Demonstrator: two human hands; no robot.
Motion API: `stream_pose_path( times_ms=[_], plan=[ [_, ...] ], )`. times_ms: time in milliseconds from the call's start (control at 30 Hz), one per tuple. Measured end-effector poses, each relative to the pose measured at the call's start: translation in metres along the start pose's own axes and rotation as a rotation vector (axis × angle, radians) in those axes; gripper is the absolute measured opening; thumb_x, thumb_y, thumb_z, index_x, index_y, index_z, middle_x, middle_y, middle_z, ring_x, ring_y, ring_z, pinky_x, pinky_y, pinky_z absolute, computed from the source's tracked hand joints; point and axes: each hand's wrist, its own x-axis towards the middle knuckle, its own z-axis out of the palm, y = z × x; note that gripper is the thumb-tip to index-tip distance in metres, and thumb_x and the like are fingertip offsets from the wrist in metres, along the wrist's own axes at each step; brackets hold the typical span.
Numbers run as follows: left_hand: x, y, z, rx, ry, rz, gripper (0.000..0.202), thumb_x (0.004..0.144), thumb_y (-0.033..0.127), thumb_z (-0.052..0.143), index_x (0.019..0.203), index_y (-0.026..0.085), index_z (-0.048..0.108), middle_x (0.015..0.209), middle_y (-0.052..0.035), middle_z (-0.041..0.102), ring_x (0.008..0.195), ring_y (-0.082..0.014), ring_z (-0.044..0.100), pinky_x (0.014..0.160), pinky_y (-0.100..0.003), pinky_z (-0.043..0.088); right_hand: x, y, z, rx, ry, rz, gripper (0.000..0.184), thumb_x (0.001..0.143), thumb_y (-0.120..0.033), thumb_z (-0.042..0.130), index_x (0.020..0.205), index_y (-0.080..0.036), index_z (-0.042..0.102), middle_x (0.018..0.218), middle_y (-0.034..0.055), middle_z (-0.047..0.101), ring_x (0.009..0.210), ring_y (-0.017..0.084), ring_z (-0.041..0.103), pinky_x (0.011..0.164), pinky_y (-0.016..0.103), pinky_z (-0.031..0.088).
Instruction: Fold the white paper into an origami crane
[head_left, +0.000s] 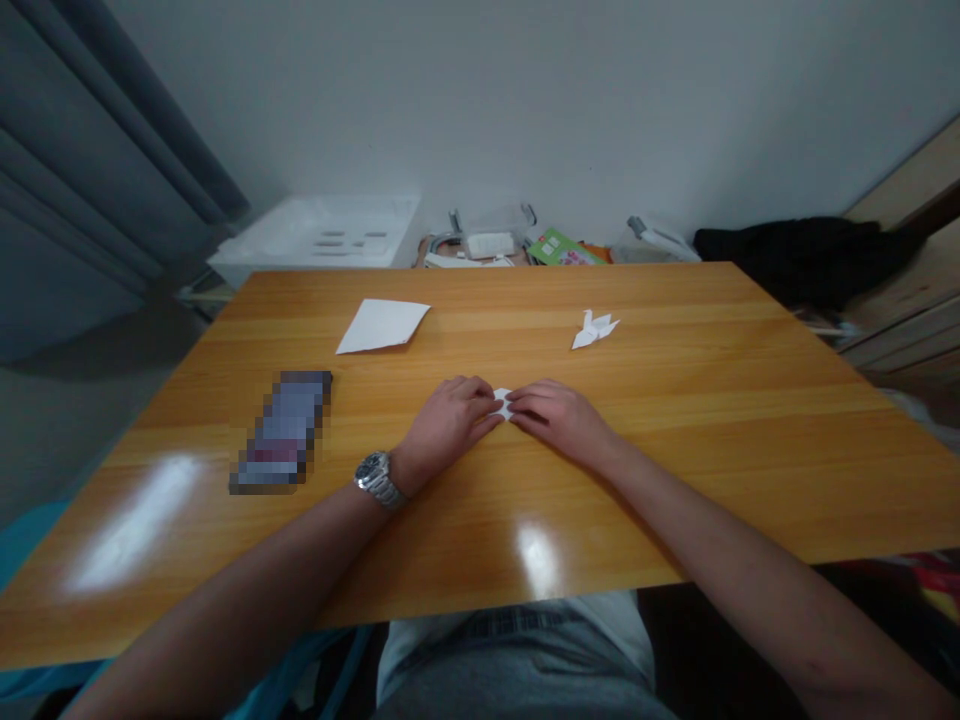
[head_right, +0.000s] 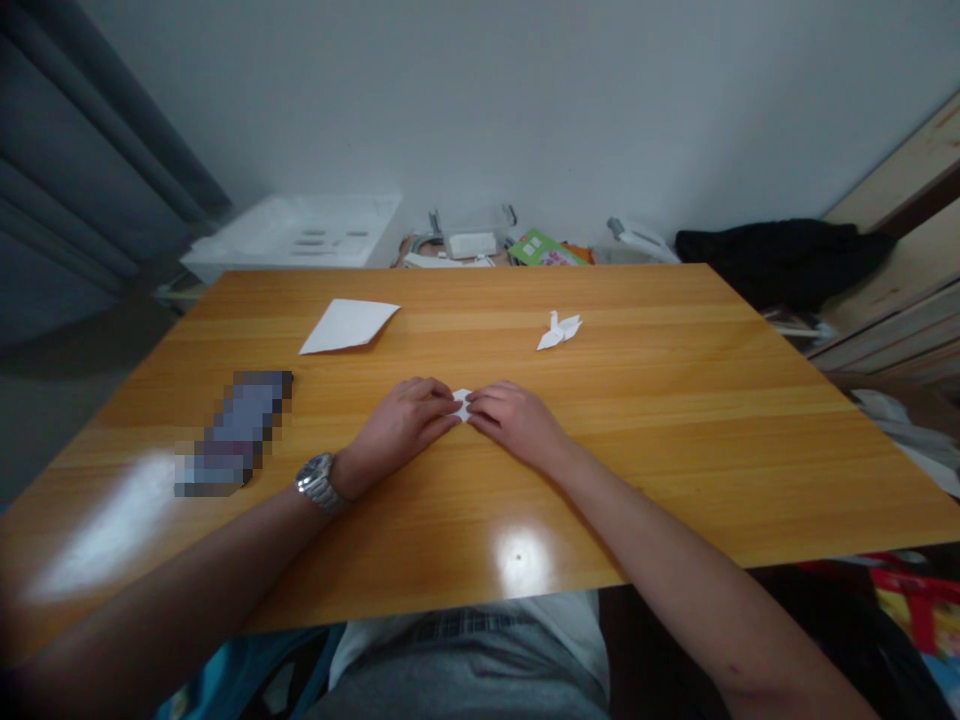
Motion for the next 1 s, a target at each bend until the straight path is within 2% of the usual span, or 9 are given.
stream_pose_path(
  times_ms=[200,400,567,800,1000],
  plan=[
    [0.0000,-0.0006,-0.0008,0.011,-0.002,-0.009,0.028,0.102,0.038,0.054,0.109,0.020,0.075,0.110,-0.0074,0.068,0.099,-0.0230,0.061,0.089,-0.039,0.047,0.0004,-0.0007,-0.0004,0.007,-0.001,-0.012,0.015,0.098,-0.026,0.063,0.105,-0.021,0.075,0.111,0.0082,0.077,0.104,0.023,0.070,0.093,0.041,0.056],
    [-0.0003,-0.0014,-0.0030,-0.013,-0.007,-0.013,0.025,0.101,0.038,0.058,0.111,0.021,0.073,0.110,-0.0058,0.071,0.099,-0.0227,0.063,0.087,-0.038,0.046,0.0000,-0.0020,-0.0006,-0.003,0.012,0.013,0.014,0.098,-0.025,0.064,0.099,-0.020,0.077,0.110,0.0086,0.077,0.102,0.023,0.070,0.091,0.039,0.056],
    [0.0004,-0.0013,-0.0032,-0.046,0.014,-0.031,0.020,0.099,0.036,0.061,0.100,0.019,0.073,0.107,-0.0048,0.072,0.095,-0.0213,0.064,0.085,-0.036,0.046,0.0012,-0.0034,-0.0014,0.026,0.015,0.038,0.012,0.097,-0.023,0.065,0.097,-0.020,0.076,0.110,0.0085,0.077,0.103,0.023,0.069,0.091,0.039,0.055],
    [0.0026,-0.0026,0.0040,-0.113,0.061,-0.088,0.016,0.098,0.032,0.062,0.096,0.019,0.072,0.103,-0.0042,0.072,0.094,-0.0205,0.064,0.085,-0.035,0.047,0.0053,-0.0070,0.0001,0.093,0.048,0.147,0.006,0.094,-0.020,0.067,0.094,-0.020,0.073,0.105,0.0080,0.076,0.099,0.023,0.068,0.088,0.038,0.054],
    [0.0060,-0.0019,0.0054,-0.186,0.085,-0.141,0.011,0.095,0.026,0.065,0.090,0.018,0.070,0.097,-0.0049,0.071,0.090,-0.0201,0.064,0.083,-0.034,0.049,0.0069,-0.0099,0.0020,0.081,0.051,0.186,0.004,0.094,-0.019,0.067,0.092,-0.020,0.070,0.101,0.0068,0.076,0.095,0.023,0.067,0.086,0.037,0.051]
  ],
)
